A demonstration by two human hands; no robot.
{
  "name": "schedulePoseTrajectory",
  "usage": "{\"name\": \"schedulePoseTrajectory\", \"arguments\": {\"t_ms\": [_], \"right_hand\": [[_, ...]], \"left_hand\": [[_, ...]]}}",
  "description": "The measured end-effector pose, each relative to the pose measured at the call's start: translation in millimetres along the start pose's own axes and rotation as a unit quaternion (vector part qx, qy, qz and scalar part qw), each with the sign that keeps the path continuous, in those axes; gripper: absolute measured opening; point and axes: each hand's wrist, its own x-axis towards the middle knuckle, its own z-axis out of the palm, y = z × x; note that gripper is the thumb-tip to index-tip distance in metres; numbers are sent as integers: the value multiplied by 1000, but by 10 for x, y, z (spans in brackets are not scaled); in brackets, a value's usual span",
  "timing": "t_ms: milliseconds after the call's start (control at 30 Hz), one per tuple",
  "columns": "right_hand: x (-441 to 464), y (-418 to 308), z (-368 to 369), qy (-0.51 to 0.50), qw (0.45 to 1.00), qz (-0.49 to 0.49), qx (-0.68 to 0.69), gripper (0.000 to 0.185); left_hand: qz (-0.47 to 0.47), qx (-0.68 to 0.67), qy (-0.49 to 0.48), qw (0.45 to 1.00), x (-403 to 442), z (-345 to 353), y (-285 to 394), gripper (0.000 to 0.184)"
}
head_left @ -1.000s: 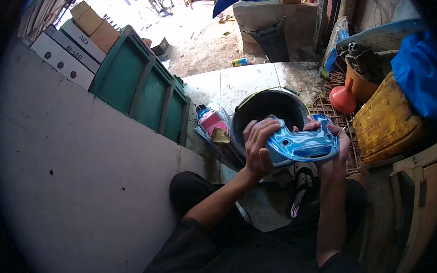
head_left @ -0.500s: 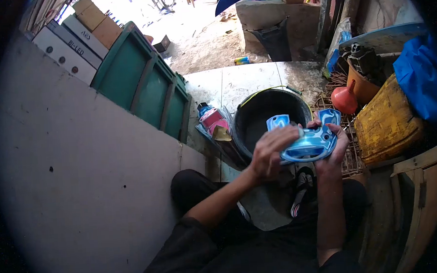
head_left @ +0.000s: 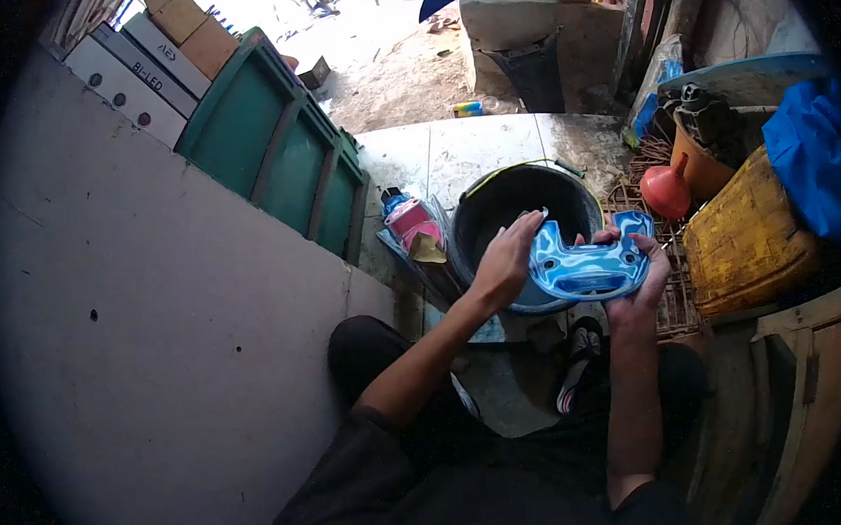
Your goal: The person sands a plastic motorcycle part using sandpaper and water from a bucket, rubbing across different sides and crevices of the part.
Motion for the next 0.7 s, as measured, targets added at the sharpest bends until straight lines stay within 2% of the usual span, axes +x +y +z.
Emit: {"name": "schedulePoseTrajectory", "arguments": {"t_ms": [33, 100, 167, 233, 300, 333, 367, 433, 500, 567, 633, 700], "right_hand": [[44, -24, -36, -2, 1000, -2, -2, 47], [128, -84, -161, -48, 997, -50, -44, 45], [46, -22, -35, -26, 997, -61, -48, 43], [43, -3, -26, -52, 990, -104, -85, 40], [34, -6, -47, -47, 992, -95, -72, 39], [32, -21, -49, -38, 996, -66, -44, 39], [32, -36, -38, -30, 999, -37, -18, 38], [21, -46, 13, -39, 997, -57, -36, 37], [9, -48, -15, -38, 995, -75, -54, 36], [44, -44, -71, -31, 990, -109, -88, 34], [16, -4, -15, 5, 989, -122, -87, 34], [24, -13, -20, 14, 993, -102, -64, 33]], "left_hand": [[51, 43, 4, 998, -20, 17, 102, 49], [171, -25, -41, 984, -158, -3, 369, 62], [224, -19, -72, 972, -293, -18, 650, 66], [211, 4, -83, 974, -239, 43, 387, 69], [14, -12, -30, 999, -90, 71, 155, 74], [-45, -1, -21, 999, -99, 40, 188, 74], [-44, -1, -19, 999, -131, 33, 241, 74], [158, 9, -40, 987, -227, 50, 412, 76], [211, 29, -56, 975, -376, 115, 592, 80], [199, 63, -75, 975, -310, 82, 493, 77], [48, 75, -46, 995, -227, 108, 354, 70], [33, 25, -53, 998, -203, 64, 322, 70]]}}
